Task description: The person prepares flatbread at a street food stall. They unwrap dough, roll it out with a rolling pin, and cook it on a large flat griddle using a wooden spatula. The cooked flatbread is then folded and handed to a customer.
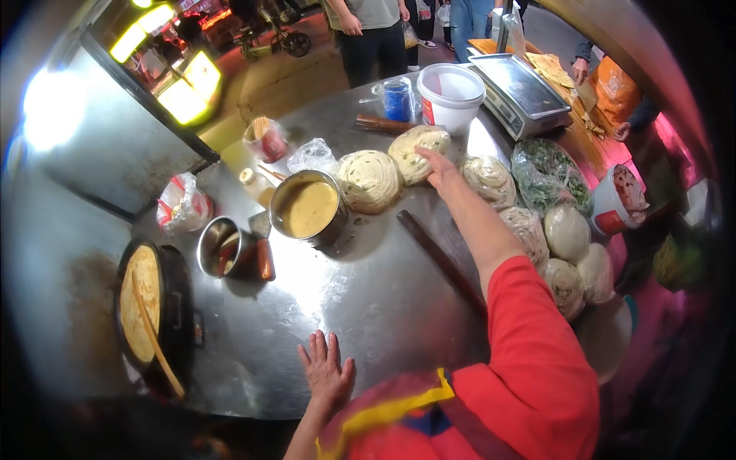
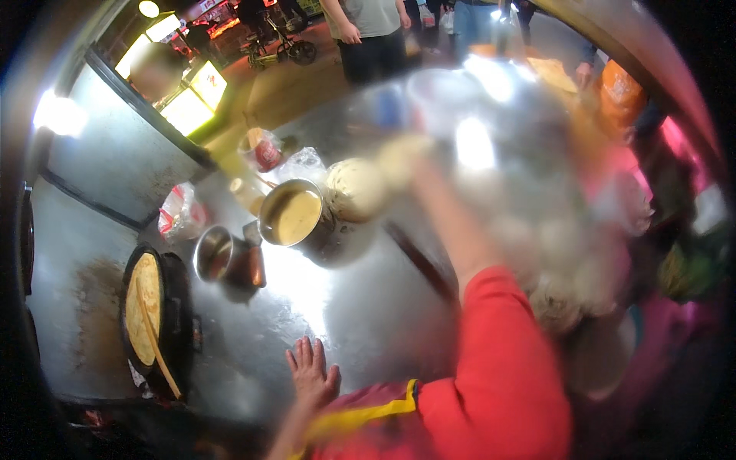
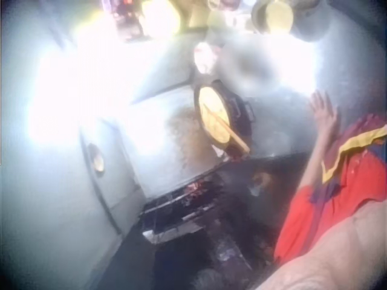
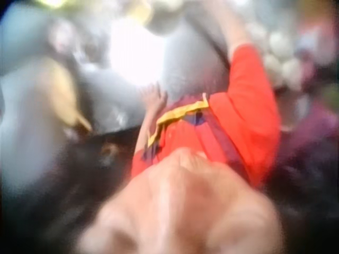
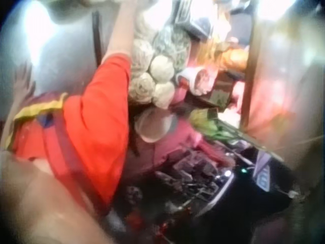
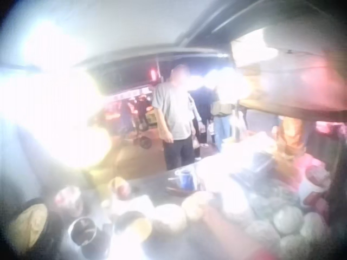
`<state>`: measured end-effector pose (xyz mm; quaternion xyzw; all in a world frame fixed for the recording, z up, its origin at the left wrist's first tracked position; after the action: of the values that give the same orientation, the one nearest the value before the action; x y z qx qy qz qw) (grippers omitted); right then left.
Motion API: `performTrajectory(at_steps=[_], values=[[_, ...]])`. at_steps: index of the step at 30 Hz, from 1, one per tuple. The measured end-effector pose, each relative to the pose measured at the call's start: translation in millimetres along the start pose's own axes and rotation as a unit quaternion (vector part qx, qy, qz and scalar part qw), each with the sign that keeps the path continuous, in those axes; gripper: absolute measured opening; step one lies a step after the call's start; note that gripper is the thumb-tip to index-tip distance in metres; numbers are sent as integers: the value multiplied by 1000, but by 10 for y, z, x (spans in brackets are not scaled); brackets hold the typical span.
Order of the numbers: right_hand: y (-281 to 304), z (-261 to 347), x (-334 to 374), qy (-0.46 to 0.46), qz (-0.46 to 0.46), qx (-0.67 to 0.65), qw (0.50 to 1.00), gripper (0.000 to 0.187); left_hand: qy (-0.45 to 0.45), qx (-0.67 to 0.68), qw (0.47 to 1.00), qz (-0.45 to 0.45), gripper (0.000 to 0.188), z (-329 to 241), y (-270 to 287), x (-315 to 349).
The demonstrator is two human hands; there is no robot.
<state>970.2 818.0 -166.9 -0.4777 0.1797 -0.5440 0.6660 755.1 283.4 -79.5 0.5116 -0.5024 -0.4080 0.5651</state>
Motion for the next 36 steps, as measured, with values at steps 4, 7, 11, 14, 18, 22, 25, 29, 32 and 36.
performTrajectory(at_steps=[4, 7, 11, 14, 18, 22, 25, 29, 32, 36], values=[[-120, 99, 420, -1, 31, -45, 999, 56, -9, 15, 1000, -18, 72, 3, 56, 13], [-239, 327, 1057, 36, 7, -10, 999, 60, -14, 24, 999, -38, 71, 41, 19, 30], [-637, 444, 2309, 7, 44, 110, 993, 63, -36, 40, 996, -68, 71, 117, -126, 62], [-798, 392, 3342, 87, 70, 396, 911, 57, -57, 54, 993, -90, 71, 159, -145, 97], [-1330, -525, 4598, 129, 115, 636, 752, 65, -80, 100, 984, -127, 68, 236, -229, 100], [-863, -1358, 5066, 171, 120, 747, 631, 71, -100, 163, 968, -161, 63, 331, -297, 98], [-469, -1462, 5061, 177, 13, 709, 682, 64, -99, 199, 963, -154, 63, 352, -328, 76], [-37, -1572, 4874, 221, -157, 655, 705, 26, -205, 301, 918, -154, 71, -64, -258, 118], [-340, -1576, 4963, 264, -169, 619, 720, 20, -331, 286, 886, -157, 75, -593, 91, 316], [-898, -1226, 5461, 287, -36, 478, 830, 22, -482, 244, 833, -116, 65, -1311, 527, 593]])
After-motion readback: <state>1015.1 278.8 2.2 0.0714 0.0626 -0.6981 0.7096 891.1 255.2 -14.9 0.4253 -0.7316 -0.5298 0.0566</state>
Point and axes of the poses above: each hand's wrist, its own x-axis away from the middle knuckle, its own y-axis out of the back of the hand, z = x × y, the point moved 10 cm from there along -x, towards the middle knuckle, and after that the axes turned 8 degrees about -x, right-handed, at the moved point
